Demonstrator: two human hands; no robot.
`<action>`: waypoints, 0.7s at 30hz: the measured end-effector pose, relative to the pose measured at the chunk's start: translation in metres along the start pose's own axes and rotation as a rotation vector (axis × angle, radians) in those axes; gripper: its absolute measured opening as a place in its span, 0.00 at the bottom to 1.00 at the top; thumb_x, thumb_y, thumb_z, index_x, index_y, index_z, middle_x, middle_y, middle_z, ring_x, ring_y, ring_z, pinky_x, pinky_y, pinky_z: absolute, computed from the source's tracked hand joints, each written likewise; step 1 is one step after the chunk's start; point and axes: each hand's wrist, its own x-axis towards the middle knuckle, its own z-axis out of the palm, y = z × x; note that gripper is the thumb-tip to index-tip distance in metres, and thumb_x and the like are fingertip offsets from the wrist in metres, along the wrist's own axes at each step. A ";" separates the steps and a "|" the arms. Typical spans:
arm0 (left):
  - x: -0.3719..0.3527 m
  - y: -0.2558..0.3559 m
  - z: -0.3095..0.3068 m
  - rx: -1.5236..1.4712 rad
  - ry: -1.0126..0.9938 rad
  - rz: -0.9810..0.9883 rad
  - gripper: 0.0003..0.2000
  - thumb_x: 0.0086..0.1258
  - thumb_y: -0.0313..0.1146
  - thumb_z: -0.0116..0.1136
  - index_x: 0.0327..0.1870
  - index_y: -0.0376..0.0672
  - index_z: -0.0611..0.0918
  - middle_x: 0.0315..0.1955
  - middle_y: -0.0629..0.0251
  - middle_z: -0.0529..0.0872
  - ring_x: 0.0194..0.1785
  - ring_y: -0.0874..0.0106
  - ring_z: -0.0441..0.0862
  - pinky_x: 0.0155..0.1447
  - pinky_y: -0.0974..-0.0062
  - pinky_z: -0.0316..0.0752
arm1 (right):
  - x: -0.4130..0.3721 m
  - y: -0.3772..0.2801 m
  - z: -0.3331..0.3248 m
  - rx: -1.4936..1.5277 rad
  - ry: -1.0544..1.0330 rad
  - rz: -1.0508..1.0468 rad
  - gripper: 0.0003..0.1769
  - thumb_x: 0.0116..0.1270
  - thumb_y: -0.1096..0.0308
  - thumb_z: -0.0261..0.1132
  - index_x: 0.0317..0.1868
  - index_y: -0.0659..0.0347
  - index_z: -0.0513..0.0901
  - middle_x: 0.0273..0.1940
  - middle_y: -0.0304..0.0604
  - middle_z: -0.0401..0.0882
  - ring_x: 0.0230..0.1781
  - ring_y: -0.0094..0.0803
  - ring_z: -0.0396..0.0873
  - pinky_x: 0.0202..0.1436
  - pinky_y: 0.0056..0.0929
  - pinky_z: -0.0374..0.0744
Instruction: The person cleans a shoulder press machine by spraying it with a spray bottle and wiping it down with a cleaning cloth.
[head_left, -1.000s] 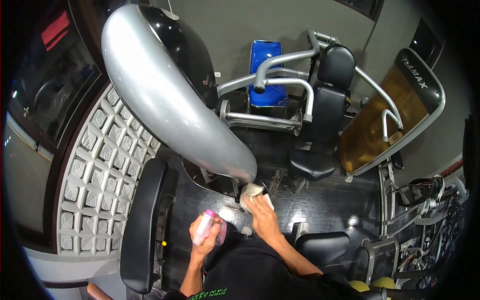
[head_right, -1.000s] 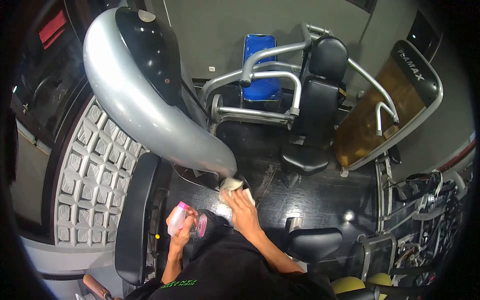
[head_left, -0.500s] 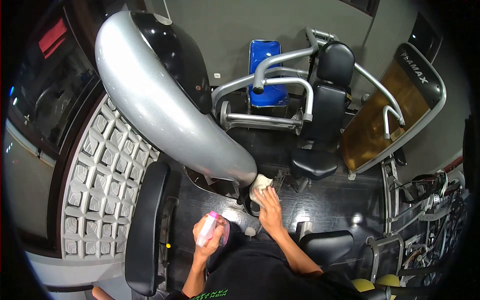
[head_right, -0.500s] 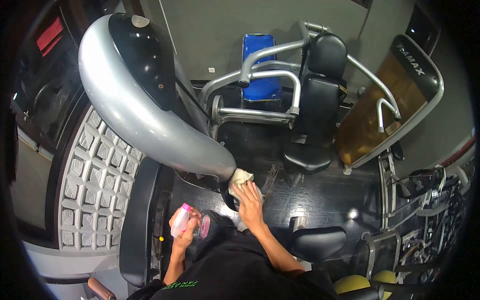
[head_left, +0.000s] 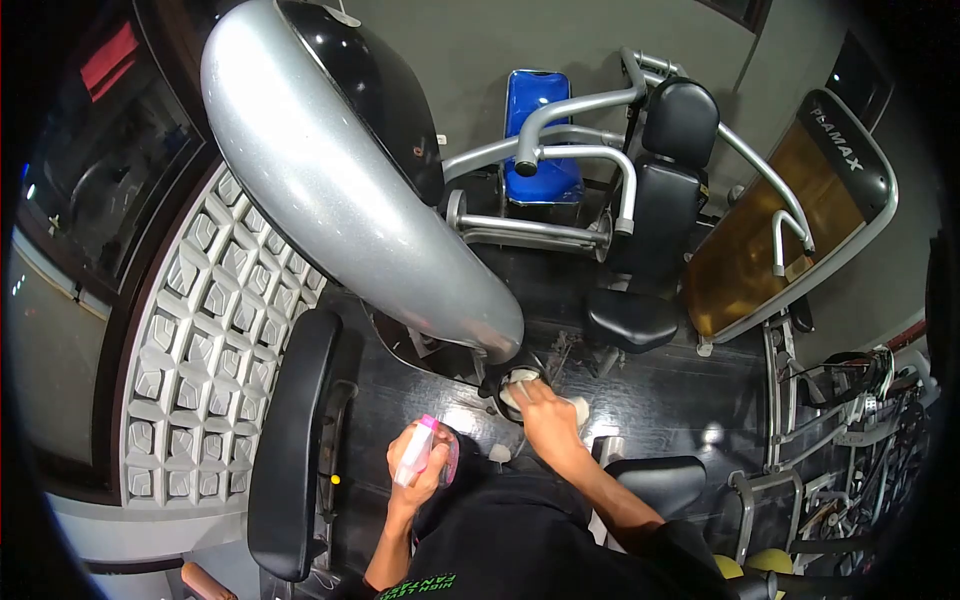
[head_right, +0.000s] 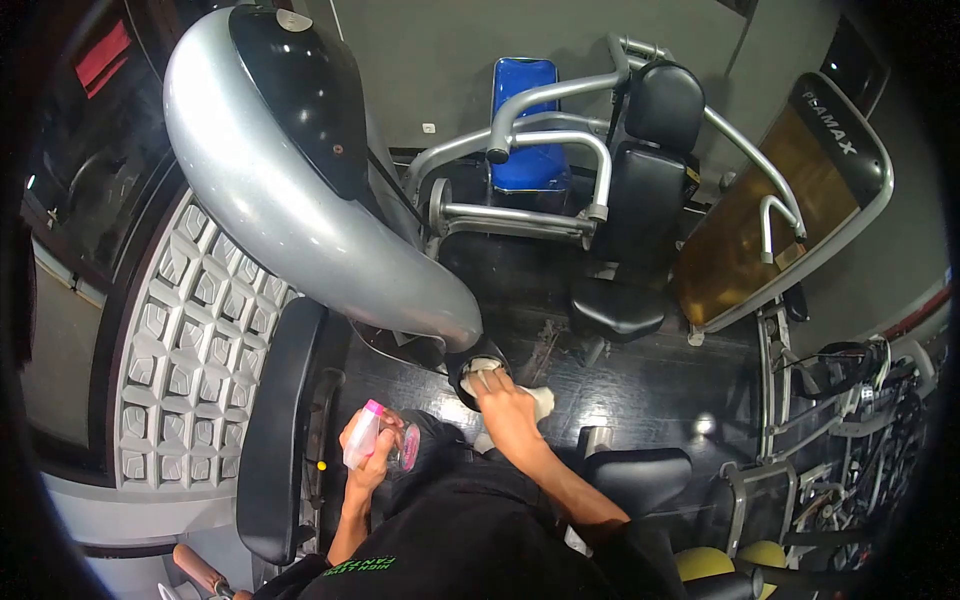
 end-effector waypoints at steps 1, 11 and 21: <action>0.000 0.002 0.000 -0.008 0.006 -0.018 0.11 0.69 0.33 0.58 0.40 0.33 0.76 0.31 0.56 0.82 0.26 0.75 0.79 0.34 0.77 0.74 | 0.000 0.002 0.005 -0.173 -0.076 -0.117 0.22 0.56 0.76 0.62 0.54 0.62 0.79 0.56 0.55 0.79 0.60 0.44 0.76 0.62 0.35 0.75; -0.013 0.004 -0.008 -0.024 0.122 -0.046 0.06 0.62 0.26 0.59 0.36 0.32 0.78 0.30 0.57 0.84 0.31 0.69 0.82 0.39 0.74 0.76 | 0.030 0.006 0.020 -0.642 -0.749 -0.294 0.25 0.63 0.64 0.60 0.60 0.63 0.76 0.59 0.53 0.75 0.60 0.45 0.72 0.64 0.41 0.67; -0.025 0.007 -0.017 -0.066 0.185 -0.115 0.06 0.64 0.26 0.59 0.37 0.32 0.78 0.31 0.57 0.84 0.33 0.70 0.82 0.40 0.75 0.76 | 0.051 -0.002 -0.034 -0.253 -0.496 -0.254 0.15 0.60 0.71 0.60 0.48 0.60 0.79 0.43 0.53 0.80 0.39 0.50 0.83 0.39 0.44 0.82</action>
